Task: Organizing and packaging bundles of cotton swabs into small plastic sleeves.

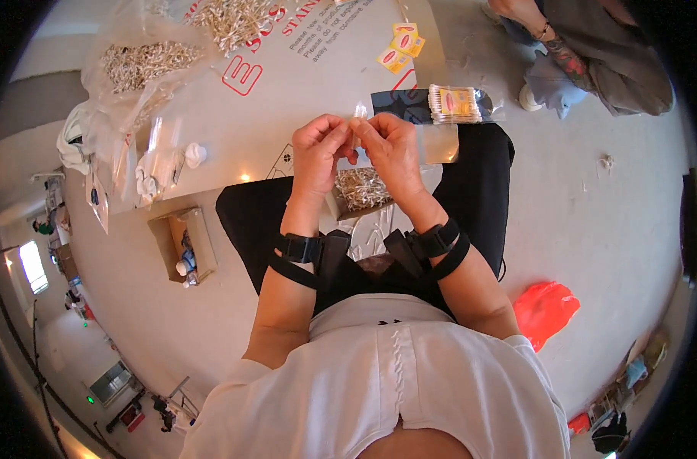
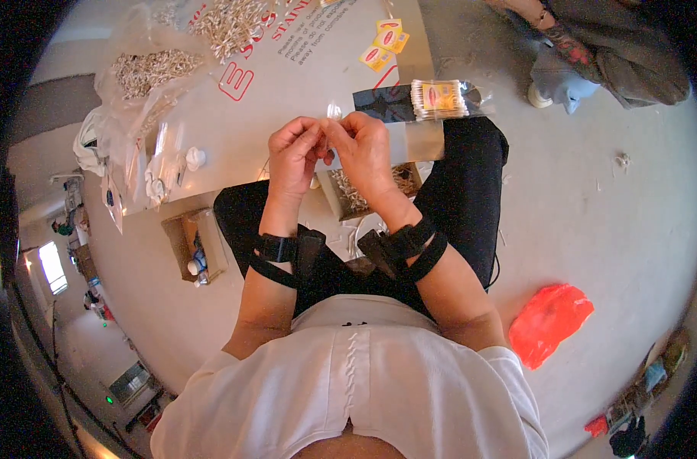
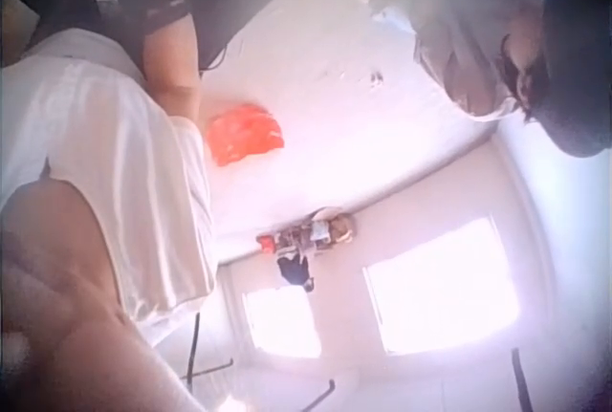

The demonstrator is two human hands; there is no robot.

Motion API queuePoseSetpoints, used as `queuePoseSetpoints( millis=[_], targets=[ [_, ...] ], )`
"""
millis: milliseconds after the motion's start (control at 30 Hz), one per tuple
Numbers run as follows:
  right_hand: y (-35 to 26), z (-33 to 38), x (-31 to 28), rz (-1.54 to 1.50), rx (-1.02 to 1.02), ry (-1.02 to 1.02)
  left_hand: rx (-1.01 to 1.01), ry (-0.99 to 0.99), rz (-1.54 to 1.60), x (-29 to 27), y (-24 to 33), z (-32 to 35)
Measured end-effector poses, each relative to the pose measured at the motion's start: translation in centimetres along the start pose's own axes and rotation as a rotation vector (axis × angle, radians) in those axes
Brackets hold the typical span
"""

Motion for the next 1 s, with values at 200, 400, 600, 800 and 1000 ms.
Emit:
queuePoseSetpoints(
  millis=[200, 400, 600, 800, 1000],
  targets=[
    [-0.6, 0.0, -0.1, 0.026, 0.006, 0.004, 0.008, 0.029, -0.041, 0.5, 0.4, 0.1],
    [0.3, -0.2, -0.3, 0.054, -0.014, -0.008, 0.071, 0.064, -0.193, 0.9, 0.8, 0.2],
    [0.6, -0.1, -0.3, -0.209, 0.141, -0.039, 0.055, 0.046, -0.057, 0.5, 0.6, 0.0],
    [0.9, -0.1, -0.4, -0.235, 0.159, -0.042, 0.058, 0.053, -0.088, 0.8, 0.7, -0.1],
    [0.9, -0.1, -0.4, -0.238, 0.182, -0.047, 0.064, 0.055, -0.081, 0.9, 0.8, 0.0]
  ],
)
Point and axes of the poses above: each hand's wrist, its own z-axis away from the middle knuckle, its own x-axis out of the palm, y = z × x, the point moved 4 cm from there along -z, towards the middle knuckle, and after that the axes turned 8 degrees about -x, right-handed, at the moved point
